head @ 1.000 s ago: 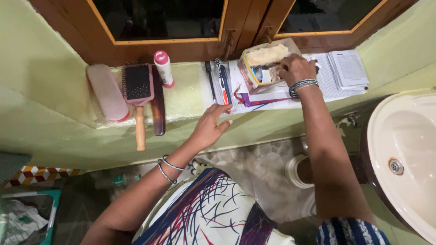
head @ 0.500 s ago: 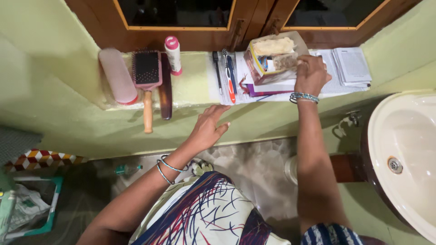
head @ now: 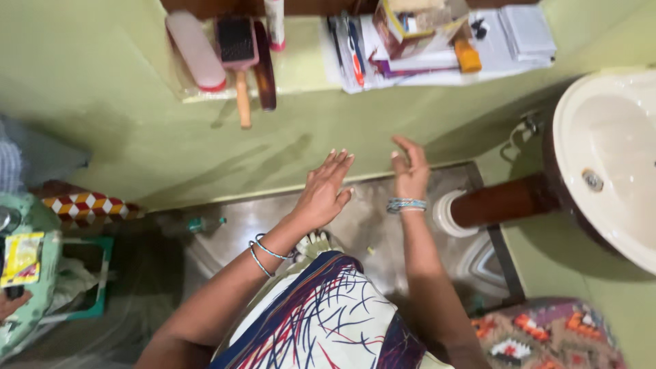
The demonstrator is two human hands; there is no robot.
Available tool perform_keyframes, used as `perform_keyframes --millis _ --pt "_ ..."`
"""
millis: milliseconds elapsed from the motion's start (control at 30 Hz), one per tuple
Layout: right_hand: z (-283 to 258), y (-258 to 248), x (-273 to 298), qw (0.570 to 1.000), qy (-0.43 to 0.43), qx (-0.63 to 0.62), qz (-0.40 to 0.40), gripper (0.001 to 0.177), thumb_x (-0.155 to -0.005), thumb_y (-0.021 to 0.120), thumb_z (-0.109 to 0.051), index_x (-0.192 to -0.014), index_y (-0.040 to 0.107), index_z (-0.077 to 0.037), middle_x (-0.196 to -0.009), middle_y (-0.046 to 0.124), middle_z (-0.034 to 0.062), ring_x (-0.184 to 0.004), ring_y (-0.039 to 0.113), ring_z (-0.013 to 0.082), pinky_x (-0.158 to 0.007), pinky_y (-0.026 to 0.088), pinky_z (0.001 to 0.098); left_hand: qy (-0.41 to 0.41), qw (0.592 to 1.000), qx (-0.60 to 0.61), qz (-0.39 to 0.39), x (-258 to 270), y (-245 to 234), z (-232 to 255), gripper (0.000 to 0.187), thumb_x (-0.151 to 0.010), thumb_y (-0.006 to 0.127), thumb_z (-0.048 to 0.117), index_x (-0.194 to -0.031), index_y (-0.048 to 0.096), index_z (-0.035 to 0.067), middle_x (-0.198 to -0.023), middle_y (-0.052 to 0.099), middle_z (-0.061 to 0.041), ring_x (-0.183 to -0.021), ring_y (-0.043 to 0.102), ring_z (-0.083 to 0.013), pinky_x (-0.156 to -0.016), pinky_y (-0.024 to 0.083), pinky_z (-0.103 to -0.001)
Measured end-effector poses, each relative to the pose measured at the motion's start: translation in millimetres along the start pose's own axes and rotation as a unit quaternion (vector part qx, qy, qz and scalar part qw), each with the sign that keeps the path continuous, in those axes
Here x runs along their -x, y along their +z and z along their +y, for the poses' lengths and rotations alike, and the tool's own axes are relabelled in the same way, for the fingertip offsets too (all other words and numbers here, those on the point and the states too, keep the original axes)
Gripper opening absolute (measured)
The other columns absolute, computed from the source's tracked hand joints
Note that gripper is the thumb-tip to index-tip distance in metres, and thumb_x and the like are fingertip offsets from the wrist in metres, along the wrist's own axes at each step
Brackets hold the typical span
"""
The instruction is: The person organizes small items on a cluttered countertop and a patterned cloth. They pick up and place down various objects including a small bottle, a pen, a white cloth, and a small box, moving them between the counter and the cloth.
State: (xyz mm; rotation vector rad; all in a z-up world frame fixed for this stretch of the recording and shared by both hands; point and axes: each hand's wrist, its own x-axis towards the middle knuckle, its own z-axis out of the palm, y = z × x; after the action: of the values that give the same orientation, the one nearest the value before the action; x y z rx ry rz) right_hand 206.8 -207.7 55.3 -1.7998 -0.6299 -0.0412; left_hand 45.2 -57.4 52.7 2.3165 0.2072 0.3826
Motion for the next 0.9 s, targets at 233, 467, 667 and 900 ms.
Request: perform_keyframes --millis 233,467,667,900 --pt "12 1 152 0.995 0.015 0.058 -0.086 0.033 -0.091 0.063 -0.003 -0.124 0.069 -0.005 -0.125 0.071 0.0148 -0.12 0.065 0.0311 -0.105 0.048 0.0374 -0.011 0.997 -0.011 -0.081 103 54 6 0.082 -0.086 0.066 0.02 -0.157 0.029 0.002 -0.166 0.024 -0.023 -0.155 0.018 -0.0388 -0.116 0.027 -0.055" --pt "-5 -31 237 0.984 0.05 0.129 -0.111 0.031 -0.092 0.066 -0.015 -0.122 0.069 -0.008 -0.127 0.069 0.0147 -0.117 0.066 0.0345 -0.098 0.051 0.0398 -0.022 0.981 -0.022 -0.191 170 98 33 0.091 -0.084 0.069 0.025 -0.158 0.021 0.0 -0.165 0.02 -0.026 -0.155 0.016 -0.0404 -0.115 0.027 -0.055" --pt "9 -62 283 0.965 0.064 0.205 -0.151 0.033 -0.092 0.065 -0.02 -0.124 0.068 -0.013 -0.128 0.068 0.0093 -0.115 0.065 0.0307 -0.094 0.044 0.0453 -0.04 0.97 -0.028 -0.237 205 123 59 0.092 -0.087 0.068 0.03 -0.159 0.018 0.0 -0.165 0.018 -0.027 -0.155 0.013 -0.0418 -0.116 0.026 -0.056" --pt "21 -123 351 0.951 0.098 0.242 -0.164 0.035 -0.09 0.065 -0.018 -0.124 0.067 -0.015 -0.126 0.068 0.0076 -0.113 0.065 0.029 -0.094 0.042 0.045 -0.038 0.955 -0.059 -0.289 259 180 106 0.098 -0.088 0.067 0.033 -0.159 0.012 -0.004 -0.166 0.01 -0.029 -0.156 0.006 -0.0425 -0.116 0.023 -0.059"
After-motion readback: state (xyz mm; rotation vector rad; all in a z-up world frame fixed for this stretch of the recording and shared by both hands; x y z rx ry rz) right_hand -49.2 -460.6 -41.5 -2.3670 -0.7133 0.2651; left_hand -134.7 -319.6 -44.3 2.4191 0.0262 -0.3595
